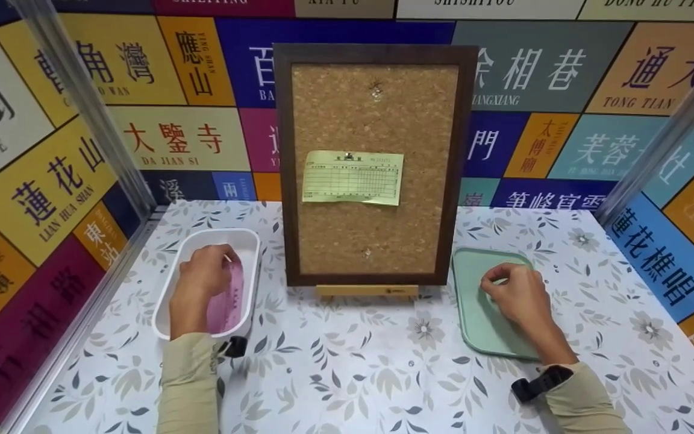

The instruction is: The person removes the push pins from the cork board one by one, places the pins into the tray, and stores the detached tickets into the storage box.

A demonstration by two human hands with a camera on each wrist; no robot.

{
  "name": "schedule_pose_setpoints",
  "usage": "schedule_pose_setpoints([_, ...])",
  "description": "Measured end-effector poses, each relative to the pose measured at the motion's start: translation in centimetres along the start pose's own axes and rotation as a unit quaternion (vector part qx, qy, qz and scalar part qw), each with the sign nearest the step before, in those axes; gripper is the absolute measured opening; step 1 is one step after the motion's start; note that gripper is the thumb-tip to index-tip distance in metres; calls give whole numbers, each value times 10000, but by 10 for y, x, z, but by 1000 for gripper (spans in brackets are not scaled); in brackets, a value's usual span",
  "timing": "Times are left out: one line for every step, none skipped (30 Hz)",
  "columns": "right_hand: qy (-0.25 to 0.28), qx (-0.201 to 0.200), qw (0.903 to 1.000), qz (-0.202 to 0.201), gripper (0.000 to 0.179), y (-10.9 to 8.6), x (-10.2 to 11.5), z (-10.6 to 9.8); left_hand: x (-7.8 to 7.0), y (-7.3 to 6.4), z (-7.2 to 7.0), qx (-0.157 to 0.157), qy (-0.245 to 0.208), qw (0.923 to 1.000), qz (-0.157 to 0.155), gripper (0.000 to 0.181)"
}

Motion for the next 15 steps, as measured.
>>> schedule_pose_setpoints([-48,40,10000,20,7,0,-1,1,0,0,0,6,-14,10000,-20,32])
schedule_pose_setpoints([-93,88,9999,54,7,0,-1,1,0,0,1,2,-14,10000,-10,32])
schedule_pose_setpoints([-132,146,9998,94,6,0,-2,2,0,0,0,-11,-5,10000,5,32])
schedule_pose_setpoints([-168,206,9995,144,6,0,-3,2,1,0,0,-42,6,10000,21,32])
schedule_pose_setpoints([-198,276,9992,187,5,0,-4,3,1,0,0,-86,13,10000,27,31])
schedule_pose_setpoints([-254,330,9989,233,5,0,-5,4,1,0,0,-133,13,9999,36,30])
schedule_pose_setpoints([-304,399,9984,271,4,0,-6,5,1,0,-1,-187,8,9998,33,28])
schedule_pose_setpoints([-343,467,9979,303,4,0,-7,6,1,0,-1,-241,6,9997,44,27])
schedule_pose_setpoints([-371,530,9974,323,5,0,-8,6,1,0,-2,-298,6,9995,50,25])
schedule_pose_setpoints([-401,580,9969,336,5,0,-9,7,1,0,-2,-364,-1,9993,58,24])
schedule_pose_setpoints([-426,620,9966,338,5,0,-9,8,1,0,-3,-436,4,9990,71,23])
schedule_pose_setpoints([-449,647,9963,334,4,1,-10,8,1,0,-4,-520,20,9986,104,22])
schedule_pose_setpoints([-453,675,9962,320,5,1,-10,9,0,0,-6,-622,56,9980,139,23])
schedule_pose_setpoints([-449,689,9961,308,5,1,-10,9,0,0,-7,-738,102,9970,190,23])
schedule_pose_setpoints([-446,688,9962,294,5,1,-11,9,-1,0,-9,-869,155,9958,234,24])
Point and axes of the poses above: each hand's wrist, its own y-axis towards the middle knuckle, its own z-axis out of the palm, x = y × z, the point moved 7 cm from there along y, towards the middle knuckle, and after that the axes turned 13 degrees about z, right-handed, at the moved point
